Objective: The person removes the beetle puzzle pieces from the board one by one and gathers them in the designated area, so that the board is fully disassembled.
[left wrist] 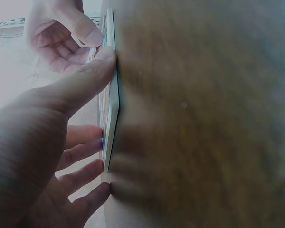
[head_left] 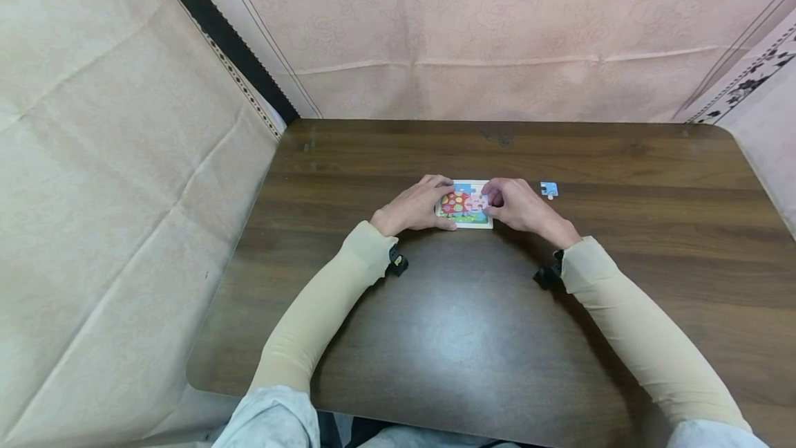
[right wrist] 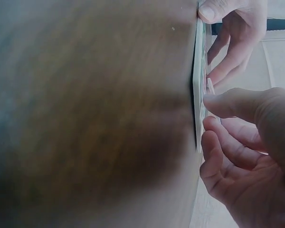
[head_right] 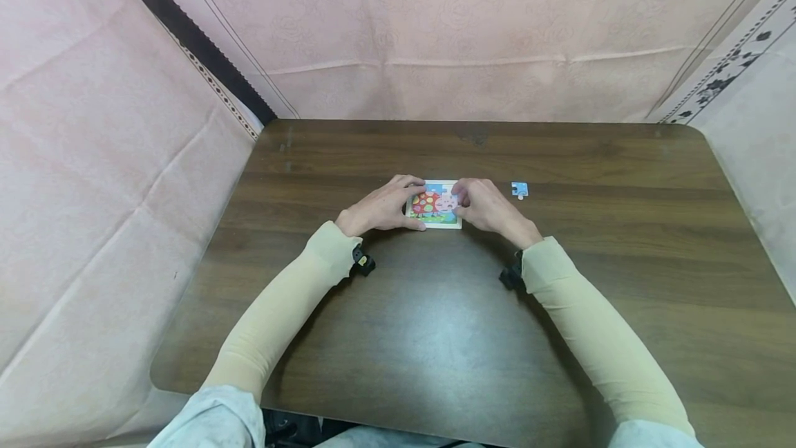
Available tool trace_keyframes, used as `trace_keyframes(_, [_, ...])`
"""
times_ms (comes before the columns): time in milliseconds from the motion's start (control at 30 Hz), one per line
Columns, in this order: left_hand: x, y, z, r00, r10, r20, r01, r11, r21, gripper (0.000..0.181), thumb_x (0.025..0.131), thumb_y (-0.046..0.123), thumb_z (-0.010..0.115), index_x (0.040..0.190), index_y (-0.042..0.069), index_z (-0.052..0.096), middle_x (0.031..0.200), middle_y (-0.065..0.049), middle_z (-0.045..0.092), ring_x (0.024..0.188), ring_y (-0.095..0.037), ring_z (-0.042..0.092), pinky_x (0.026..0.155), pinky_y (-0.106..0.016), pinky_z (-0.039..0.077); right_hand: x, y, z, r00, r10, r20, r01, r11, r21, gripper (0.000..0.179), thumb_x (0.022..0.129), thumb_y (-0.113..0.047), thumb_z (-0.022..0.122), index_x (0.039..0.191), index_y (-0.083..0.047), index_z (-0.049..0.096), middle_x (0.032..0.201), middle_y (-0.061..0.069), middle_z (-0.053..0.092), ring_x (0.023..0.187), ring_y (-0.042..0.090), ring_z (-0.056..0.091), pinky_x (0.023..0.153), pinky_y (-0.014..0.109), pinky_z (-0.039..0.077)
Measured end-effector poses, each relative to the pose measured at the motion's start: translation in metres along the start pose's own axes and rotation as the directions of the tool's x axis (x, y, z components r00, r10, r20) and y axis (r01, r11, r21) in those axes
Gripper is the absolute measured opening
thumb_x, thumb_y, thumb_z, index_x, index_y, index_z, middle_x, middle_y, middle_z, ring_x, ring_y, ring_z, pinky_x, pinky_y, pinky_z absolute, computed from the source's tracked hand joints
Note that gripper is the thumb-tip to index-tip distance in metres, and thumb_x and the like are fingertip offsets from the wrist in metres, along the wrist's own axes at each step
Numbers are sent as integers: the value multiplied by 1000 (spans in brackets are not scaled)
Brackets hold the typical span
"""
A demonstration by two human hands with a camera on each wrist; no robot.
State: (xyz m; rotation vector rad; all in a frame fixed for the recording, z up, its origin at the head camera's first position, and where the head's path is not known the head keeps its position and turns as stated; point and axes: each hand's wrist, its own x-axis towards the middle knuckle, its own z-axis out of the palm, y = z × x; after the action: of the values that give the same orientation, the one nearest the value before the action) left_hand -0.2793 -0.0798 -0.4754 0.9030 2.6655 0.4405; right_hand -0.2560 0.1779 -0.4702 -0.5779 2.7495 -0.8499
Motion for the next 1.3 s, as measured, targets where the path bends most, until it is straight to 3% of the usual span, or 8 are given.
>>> trace_keyframes(533, [2, -1, 1, 1000, -11, 4, 11, 1000, 9, 91, 94, 56, 82, 165, 9, 48, 174, -7, 39, 161, -27, 34, 133, -45, 37, -17, 15, -9, 997, 52, -49, -50, 998, 35, 34, 101, -7, 75, 133, 4, 68, 119, 24, 70, 108, 36, 64, 99, 53, 56])
trace_keyframes(1000, [-1, 1, -1, 1000, -19, 5, 19, 1000, 0, 91, 95, 55, 82, 165, 9, 48, 174, -7, 39, 160, -27, 33, 132, -45, 39, -40, 33, -22, 990, 78, -117, -76, 997, 16, 30, 97, -9, 80, 123, 2, 72, 116, 22, 68, 108, 37, 64, 95, 52, 51])
trace_keyframes(1300, [-1, 1, 0, 1000, -16, 4, 16, 1000, -15, 89, 96, 54, 82, 165, 10, 48, 174, -7, 38, 161, -27, 33, 131, -46, 39, -54, 47, -31, 990, 86, -110, -86, 996, 2, 29, 97, -14, 82, 122, -1, 74, 113, 20, 69, 106, 35, 65, 93, 51, 50])
